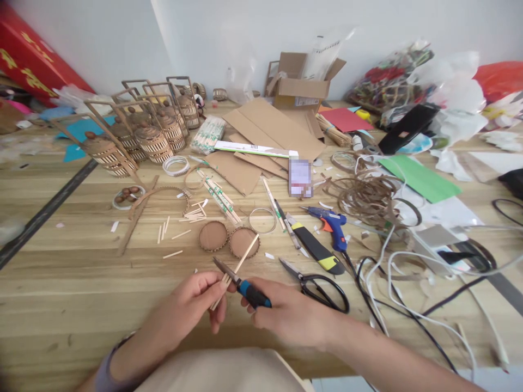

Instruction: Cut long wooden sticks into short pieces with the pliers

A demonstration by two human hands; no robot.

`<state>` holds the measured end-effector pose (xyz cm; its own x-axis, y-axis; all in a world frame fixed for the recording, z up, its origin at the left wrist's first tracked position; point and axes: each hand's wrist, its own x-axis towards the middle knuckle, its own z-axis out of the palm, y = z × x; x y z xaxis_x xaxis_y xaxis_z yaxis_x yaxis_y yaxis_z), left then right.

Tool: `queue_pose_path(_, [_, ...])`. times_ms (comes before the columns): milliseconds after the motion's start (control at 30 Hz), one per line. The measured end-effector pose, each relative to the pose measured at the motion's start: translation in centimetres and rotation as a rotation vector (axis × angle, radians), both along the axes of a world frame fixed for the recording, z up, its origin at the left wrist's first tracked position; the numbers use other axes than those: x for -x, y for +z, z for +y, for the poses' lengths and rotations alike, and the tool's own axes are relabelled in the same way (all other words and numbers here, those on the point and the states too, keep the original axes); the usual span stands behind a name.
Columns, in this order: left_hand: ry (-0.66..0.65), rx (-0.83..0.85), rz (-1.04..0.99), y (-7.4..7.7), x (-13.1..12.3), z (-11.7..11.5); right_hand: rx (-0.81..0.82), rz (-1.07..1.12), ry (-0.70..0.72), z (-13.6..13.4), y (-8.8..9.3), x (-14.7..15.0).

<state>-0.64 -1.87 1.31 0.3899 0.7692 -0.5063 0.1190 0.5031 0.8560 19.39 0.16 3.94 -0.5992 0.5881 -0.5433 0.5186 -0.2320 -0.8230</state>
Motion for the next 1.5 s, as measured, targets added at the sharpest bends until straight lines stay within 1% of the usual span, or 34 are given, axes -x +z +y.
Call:
queue_pose_path(100, [0.021, 0.020, -0.015, -0.1, 0.0, -0.1, 0.057, 0.007, -0.012, 0.1, 0.2, -0.1])
queue_pose_path(167, [0.024, 0.027, -0.020, -0.1, 0.0, -0.2, 0.062, 0.017, -0.016, 0.1, 0.1, -0.1])
queue_pose_path(300, [0.014, 0.031, -0.005, 0.1, 0.0, -0.1, 0.023, 0.002, -0.014, -0.1, -0.1, -0.1])
queue_pose_path(533, [-0.002, 0.011, 0.006, 0.0, -0.1, 0.0, -0.064, -0.029, 0.001, -0.2, -0.8, -0.1])
queue_pose_path(633, [-0.010, 0.015, -0.009, 0.1, 0.0, -0.1, -0.132, -0.061, 0.003, -0.5, -1.3, -0.1])
queue_pose_path(767, [-0.015, 0.014, -0.014, -0.3, 0.0, -0.3, -0.188, -0.114, -0.013, -1.1, -1.9, 0.2])
queue_pose_path(867, [-0.006, 0.011, -0.013, -0.7, 0.0, -0.4, -0.192, -0.128, -0.012, -1.1, -1.9, 0.4])
queue_pose_path(1000, [0.002, -0.018, 0.008, -0.5, 1.1, -0.2, -0.173, -0.043, 0.009, -0.6, -1.2, 0.0])
queue_pose_path(1067, [0.045, -0.061, 0.023, -0.1, 2.2, 0.0, -0.192, -0.019, 0.019, -0.6, -1.0, -0.5])
queue_pose_path(1133, [0.114, -0.113, 0.049, 0.1, 3.4, 0.3, -0.300, -0.078, 0.027, -0.9, -1.3, -0.9])
queue_pose_path(1167, [0.145, -0.136, 0.071, 0.2, 3.8, 0.4, -0.388, -0.134, 0.036, -1.2, -1.7, -1.0])
queue_pose_path(1233, [0.160, -0.163, 0.107, 0.1, 4.3, 0.6, -0.596, -0.260, 0.081, -1.9, -2.8, -1.0])
queue_pose_path(1333, [0.094, -0.157, 0.117, -0.1, 3.7, 0.7, -0.873, -0.419, 0.181, -2.9, -5.1, -0.4])
queue_pose_path(1400, [0.038, -0.154, 0.116, -0.1, 3.1, 0.6, -1.023, -0.470, 0.209, -3.2, -6.2, -0.1])
queue_pose_path(1467, [-0.010, -0.166, 0.144, -0.1, 2.6, 0.6, -1.119, -0.451, 0.214, -3.2, -6.6, 0.0])
queue_pose_path(1500, [-0.033, -0.179, 0.172, 0.0, 2.3, 0.6, -1.144, -0.424, 0.209, -3.1, -6.5, 0.0])
